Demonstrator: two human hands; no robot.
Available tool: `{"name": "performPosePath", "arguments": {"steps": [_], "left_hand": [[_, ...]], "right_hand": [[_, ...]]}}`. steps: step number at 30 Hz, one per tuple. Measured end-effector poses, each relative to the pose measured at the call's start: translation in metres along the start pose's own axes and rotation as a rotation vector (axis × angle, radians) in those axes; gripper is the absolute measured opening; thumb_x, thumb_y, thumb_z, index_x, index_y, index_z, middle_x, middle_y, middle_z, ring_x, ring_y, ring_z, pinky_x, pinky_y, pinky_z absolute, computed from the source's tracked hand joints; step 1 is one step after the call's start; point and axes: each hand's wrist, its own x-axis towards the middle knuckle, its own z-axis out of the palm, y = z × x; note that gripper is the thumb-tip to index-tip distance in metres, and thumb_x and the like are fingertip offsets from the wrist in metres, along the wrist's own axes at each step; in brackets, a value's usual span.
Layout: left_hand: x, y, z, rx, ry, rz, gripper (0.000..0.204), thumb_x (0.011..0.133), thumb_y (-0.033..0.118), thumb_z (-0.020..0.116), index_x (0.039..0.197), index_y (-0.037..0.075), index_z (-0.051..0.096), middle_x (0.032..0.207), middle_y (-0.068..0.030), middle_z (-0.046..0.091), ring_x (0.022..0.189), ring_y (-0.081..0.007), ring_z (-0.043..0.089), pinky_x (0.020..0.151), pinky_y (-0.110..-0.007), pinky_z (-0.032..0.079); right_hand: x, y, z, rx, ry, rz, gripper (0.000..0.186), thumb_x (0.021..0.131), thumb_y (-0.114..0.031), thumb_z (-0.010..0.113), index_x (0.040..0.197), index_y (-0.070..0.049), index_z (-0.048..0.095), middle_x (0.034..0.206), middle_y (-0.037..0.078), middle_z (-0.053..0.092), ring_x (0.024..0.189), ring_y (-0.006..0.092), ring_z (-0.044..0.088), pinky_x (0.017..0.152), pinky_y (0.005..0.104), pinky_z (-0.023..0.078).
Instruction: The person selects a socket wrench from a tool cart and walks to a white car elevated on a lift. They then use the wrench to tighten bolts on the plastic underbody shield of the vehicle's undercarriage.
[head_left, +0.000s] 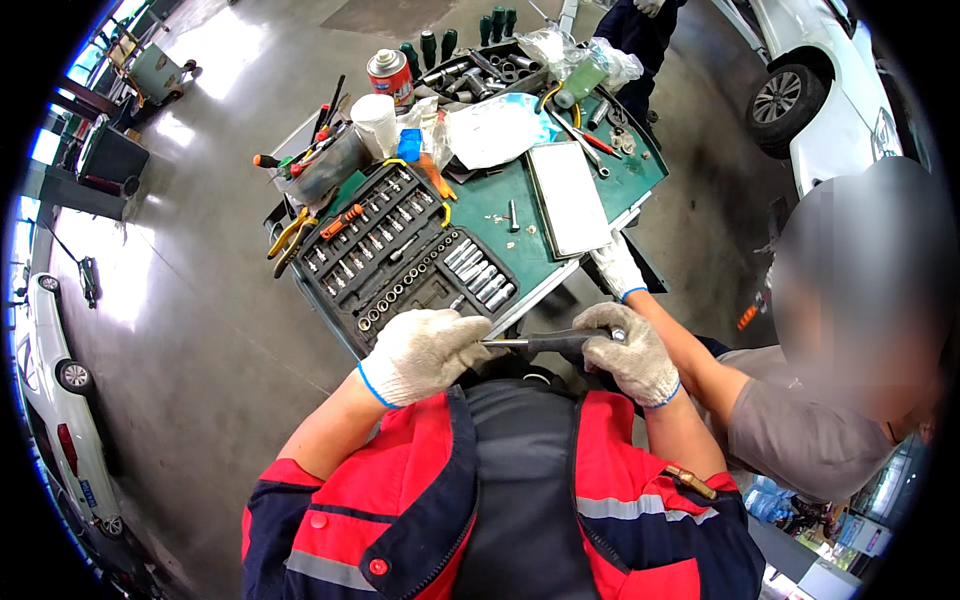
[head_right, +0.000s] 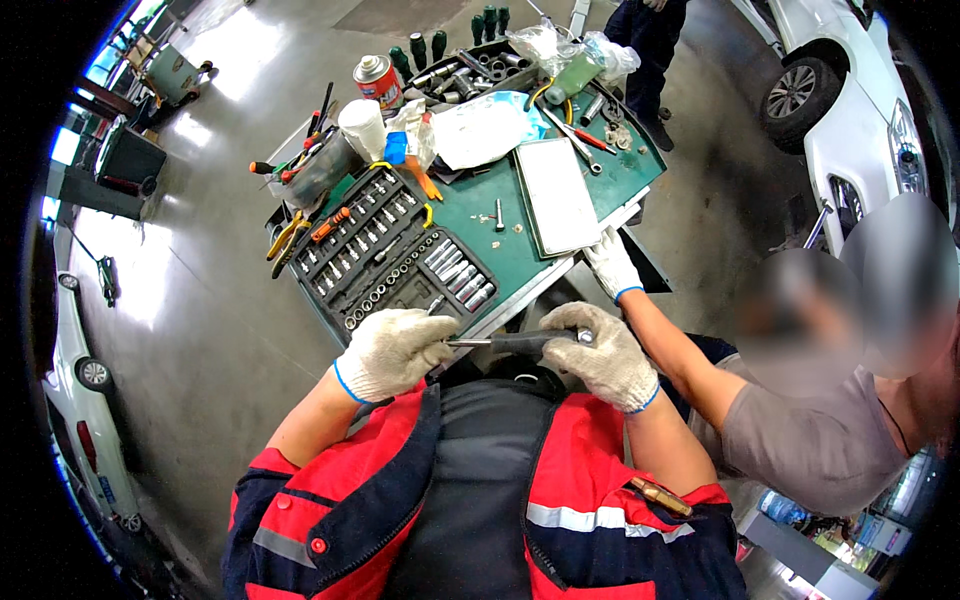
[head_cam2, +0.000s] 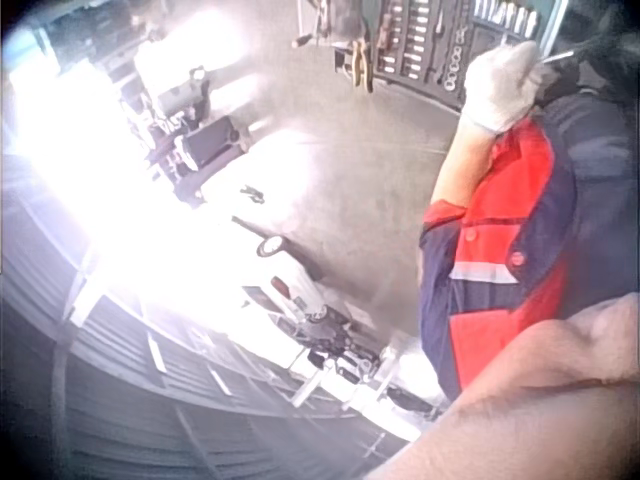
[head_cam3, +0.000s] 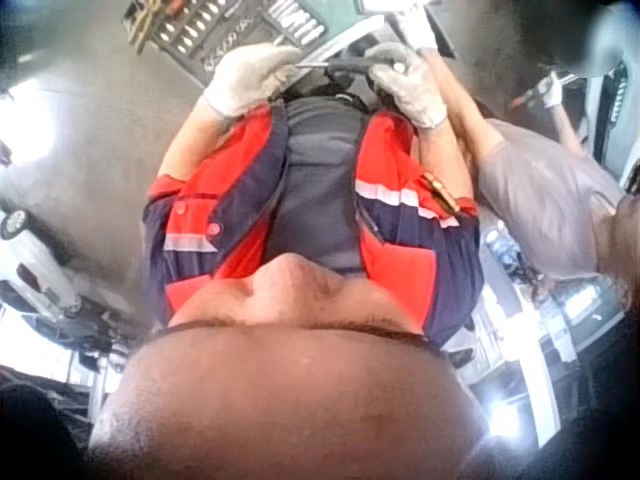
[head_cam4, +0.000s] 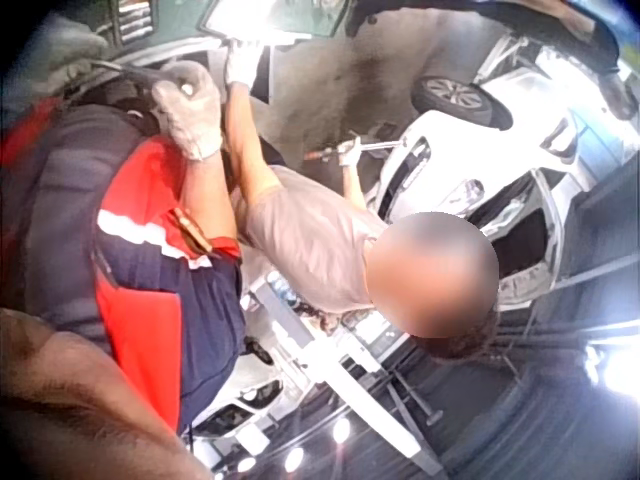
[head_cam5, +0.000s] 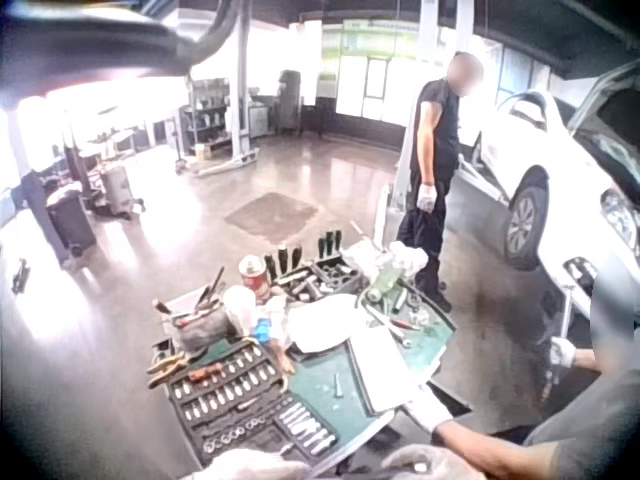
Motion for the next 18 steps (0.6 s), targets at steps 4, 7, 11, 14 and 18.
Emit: {"name": "performPosePath", "arguments": {"steps": [4, 7, 11, 14, 18], "left_hand": [[0.012, 0.021, -0.010, 0.088, -0.276, -0.008, 0.026, 0.079, 0.015, 0.072, 0.103, 0.005, 0.068, 0.077, -0.0141, 0.065, 0.071, -0.0338, 0.064, 0.064, -0.042, 0.052], [0.010, 0.014, -0.008, 0.118, -0.083, -0.028, 0.026, 0.082, 0.019, 0.072, 0.103, 0.006, 0.069, 0.078, -0.0146, 0.066, 0.072, -0.0336, 0.066, 0.063, -0.042, 0.053], [0.011, 0.022, 0.002, -0.015, -0.115, -0.043, 0.026, 0.087, 0.022, 0.070, 0.106, 0.004, 0.068, 0.081, -0.0147, 0.068, 0.075, -0.0337, 0.067, 0.067, -0.041, 0.054], [0.011, 0.025, 0.008, -0.131, -0.158, -0.117, 0.028, 0.089, 0.025, 0.068, 0.107, 0.003, 0.068, 0.082, -0.0145, 0.069, 0.076, -0.0313, 0.068, 0.069, -0.039, 0.055], [0.016, 0.028, 0.001, -0.139, -0.585, -0.269, 0.034, 0.092, 0.027, 0.066, 0.115, 0.002, 0.067, 0.093, -0.0176, 0.070, 0.085, -0.0309, 0.069, 0.076, -0.037, 0.054]], "right_hand": [[-0.016, -0.008, 0.005, -0.182, -0.022, -0.131, 0.031, 0.080, -0.012, 0.074, 0.107, -0.001, 0.065, 0.094, 0.003, 0.065, 0.080, 0.0072, 0.058, 0.071, 0.0233, 0.049], [-0.022, -0.004, -0.004, -0.120, 0.097, -0.256, 0.030, 0.080, -0.008, 0.073, 0.108, 0.000, 0.065, 0.095, 0.002, 0.065, 0.080, 0.0082, 0.058, 0.073, 0.0236, 0.049], [-0.033, -0.005, -0.010, -0.002, 0.073, -0.099, 0.032, 0.078, -0.008, 0.074, 0.108, -0.001, 0.066, 0.095, 0.002, 0.066, 0.081, 0.0094, 0.061, 0.072, 0.0256, 0.051], [-0.037, -0.003, -0.012, -0.027, 0.061, -0.112, 0.032, 0.077, -0.013, 0.076, 0.105, -0.001, 0.067, 0.094, 0.004, 0.068, 0.082, 0.0116, 0.063, 0.074, 0.0283, 0.052], [-0.041, -0.006, -0.021, -0.362, -0.043, -0.281, 0.034, 0.075, -0.017, 0.079, 0.102, 0.001, 0.067, 0.091, 0.009, 0.069, 0.081, 0.0138, 0.065, 0.073, 0.0298, 0.052]]}}
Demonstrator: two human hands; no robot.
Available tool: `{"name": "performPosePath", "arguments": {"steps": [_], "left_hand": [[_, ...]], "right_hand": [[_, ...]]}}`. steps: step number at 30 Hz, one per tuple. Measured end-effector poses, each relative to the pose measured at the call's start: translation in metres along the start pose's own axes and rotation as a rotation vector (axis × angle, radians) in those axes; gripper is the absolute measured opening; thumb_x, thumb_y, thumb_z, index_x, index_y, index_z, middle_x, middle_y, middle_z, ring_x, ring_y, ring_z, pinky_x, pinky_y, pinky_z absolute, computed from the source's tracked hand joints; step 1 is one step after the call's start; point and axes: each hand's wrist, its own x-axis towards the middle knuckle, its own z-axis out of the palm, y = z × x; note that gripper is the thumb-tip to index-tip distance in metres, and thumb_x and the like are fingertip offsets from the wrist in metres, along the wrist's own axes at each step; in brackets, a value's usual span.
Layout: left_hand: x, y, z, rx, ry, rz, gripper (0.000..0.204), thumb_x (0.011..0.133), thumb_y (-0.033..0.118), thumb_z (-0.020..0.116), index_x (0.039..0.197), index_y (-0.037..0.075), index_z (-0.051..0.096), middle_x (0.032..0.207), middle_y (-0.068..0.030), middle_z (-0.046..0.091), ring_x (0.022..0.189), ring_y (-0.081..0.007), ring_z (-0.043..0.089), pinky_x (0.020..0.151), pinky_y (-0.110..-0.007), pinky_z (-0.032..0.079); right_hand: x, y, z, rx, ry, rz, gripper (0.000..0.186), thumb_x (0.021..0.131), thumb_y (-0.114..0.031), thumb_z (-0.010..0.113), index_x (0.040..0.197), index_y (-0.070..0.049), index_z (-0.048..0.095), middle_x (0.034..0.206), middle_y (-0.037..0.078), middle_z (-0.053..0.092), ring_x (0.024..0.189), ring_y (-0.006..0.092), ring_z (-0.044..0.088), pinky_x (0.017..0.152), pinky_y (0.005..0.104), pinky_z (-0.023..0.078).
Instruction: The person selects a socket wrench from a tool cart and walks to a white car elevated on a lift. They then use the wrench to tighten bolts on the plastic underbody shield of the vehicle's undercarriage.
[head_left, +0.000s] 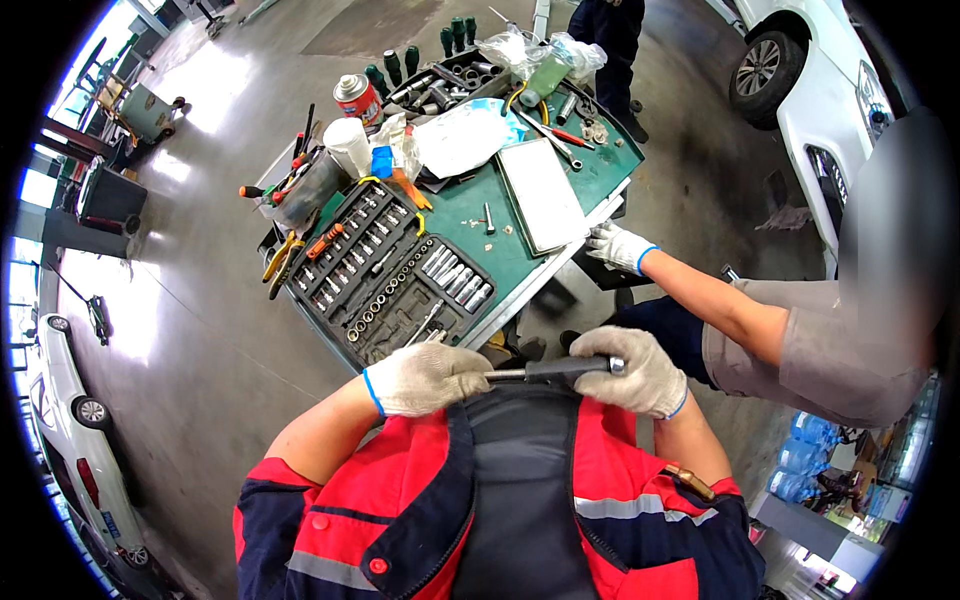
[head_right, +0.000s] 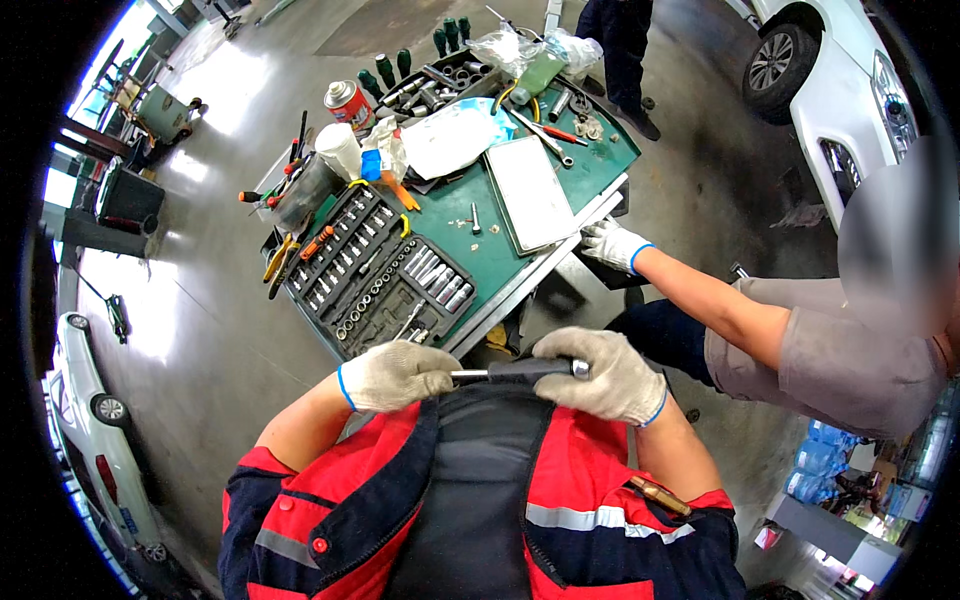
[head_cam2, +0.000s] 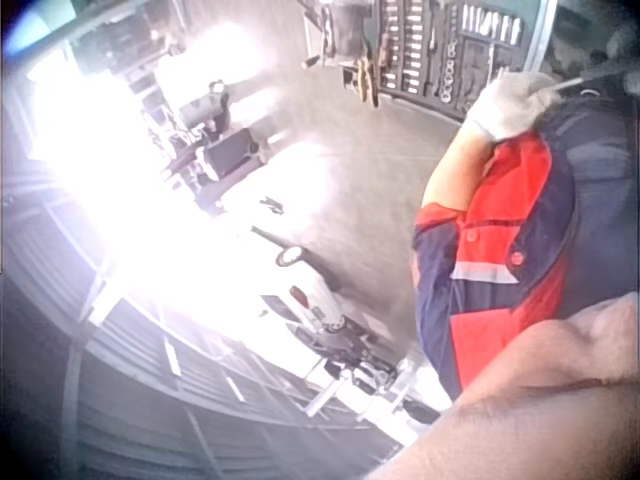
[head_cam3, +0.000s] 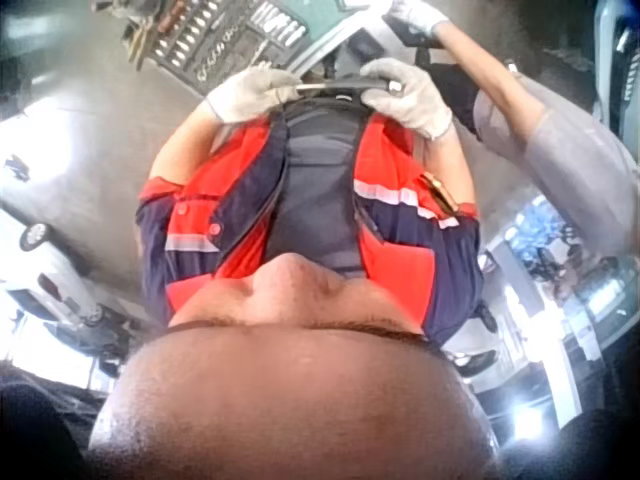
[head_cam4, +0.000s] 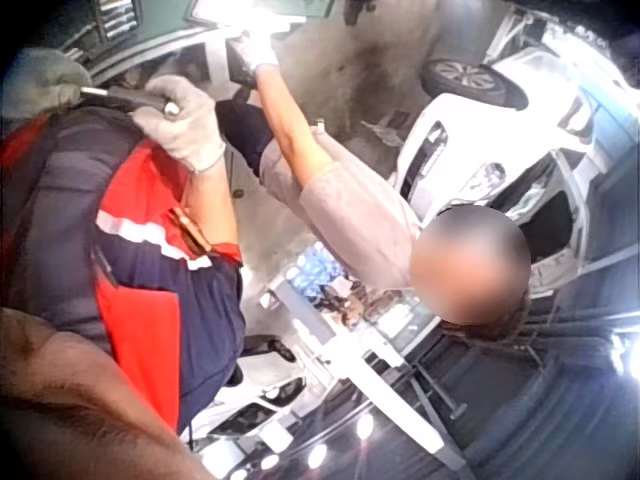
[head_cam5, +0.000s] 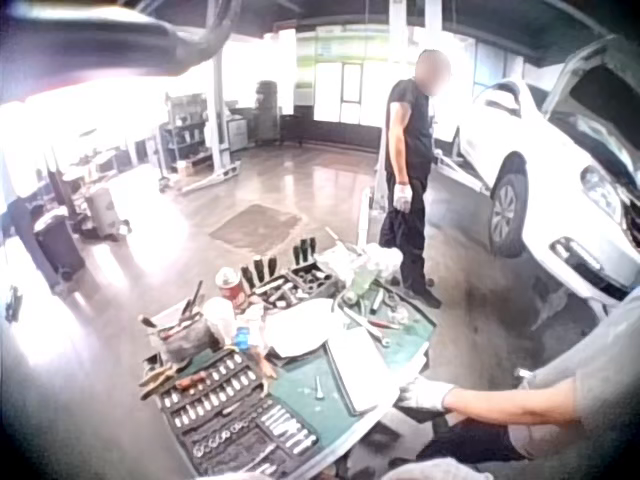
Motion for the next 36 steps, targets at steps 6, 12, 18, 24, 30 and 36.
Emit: {"name": "performPosePath", "arguments": {"steps": [6, 12, 18, 24, 30, 36], "left_hand": [[0.010, 0.009, 0.016, -0.056, 0.085, 0.005, 0.064, 0.089, 0.033, 0.069, 0.140, -0.001, 0.048, 0.112, -0.0267, 0.065, 0.104, -0.0357, 0.066, 0.086, -0.039, 0.052], [0.028, -0.034, -0.017, 0.436, 0.756, 0.166, 0.032, 0.080, 0.006, 0.063, 0.111, -0.003, 0.064, 0.084, -0.0183, 0.064, 0.079, -0.0376, 0.062, 0.072, -0.045, 0.051], [0.044, -0.069, -0.025, 0.727, 0.500, 0.093, 0.018, 0.080, 0.016, 0.065, 0.096, 0.007, 0.066, 0.078, -0.0133, 0.062, 0.078, -0.0339, 0.064, 0.069, -0.046, 0.053], [0.052, -0.063, -0.033, 0.782, 0.360, 0.028, 0.017, 0.082, 0.023, 0.064, 0.088, 0.007, 0.063, 0.081, -0.0139, 0.064, 0.079, -0.0351, 0.066, 0.068, -0.046, 0.054], [0.067, -0.055, -0.006, 0.641, 0.443, -0.285, 0.017, 0.082, 0.020, 0.062, 0.085, 0.004, 0.062, 0.085, -0.0219, 0.066, 0.081, -0.0394, 0.067, 0.072, -0.049, 0.055], [0.069, -0.051, 0.007, 0.441, 0.622, -0.393, 0.018, 0.083, 0.019, 0.061, 0.089, 0.003, 0.063, 0.090, -0.0236, 0.067, 0.086, -0.0406, 0.067, 0.077, -0.049, 0.054]], "right_hand": [[0.003, 0.005, 0.001, 0.165, -0.068, 0.120, 0.037, 0.075, -0.016, 0.080, 0.107, -0.001, 0.066, 0.094, 0.005, 0.067, 0.083, 0.0122, 0.062, 0.075, 0.0289, 0.051], [-0.003, 0.069, 0.003, 0.593, 0.449, 0.187, 0.024, 0.086, -0.013, 0.067, 0.107, -0.002, 0.066, 0.070, 0.001, 0.057, 0.055, 0.0097, 0.050, 0.054, 0.0268, 0.048], [-0.007, 0.100, -0.007, 0.787, 0.478, 0.100, 0.020, 0.091, -0.014, 0.065, 0.108, -0.002, 0.064, 0.066, -0.001, 0.051, 0.052, 0.0092, 0.044, 0.053, 0.0294, 0.047], [-0.004, 0.100, -0.002, 0.815, 0.454, 0.131, 0.021, 0.092, -0.016, 0.066, 0.109, -0.004, 0.063, 0.066, 0.000, 0.051, 0.052, 0.0101, 0.044, 0.053, 0.0303, 0.046], [-0.002, 0.101, 0.003, 0.832, 0.465, 0.116, 0.021, 0.092, -0.015, 0.066, 0.109, -0.003, 0.062, 0.066, 0.000, 0.050, 0.053, 0.0104, 0.044, 0.054, 0.0309, 0.046], [-0.001, 0.096, 0.005, 0.800, 0.470, 0.099, 0.024, 0.092, -0.017, 0.065, 0.110, -0.002, 0.062, 0.066, 0.000, 0.050, 0.053, 0.0103, 0.044, 0.054, 0.0303, 0.047]]}}
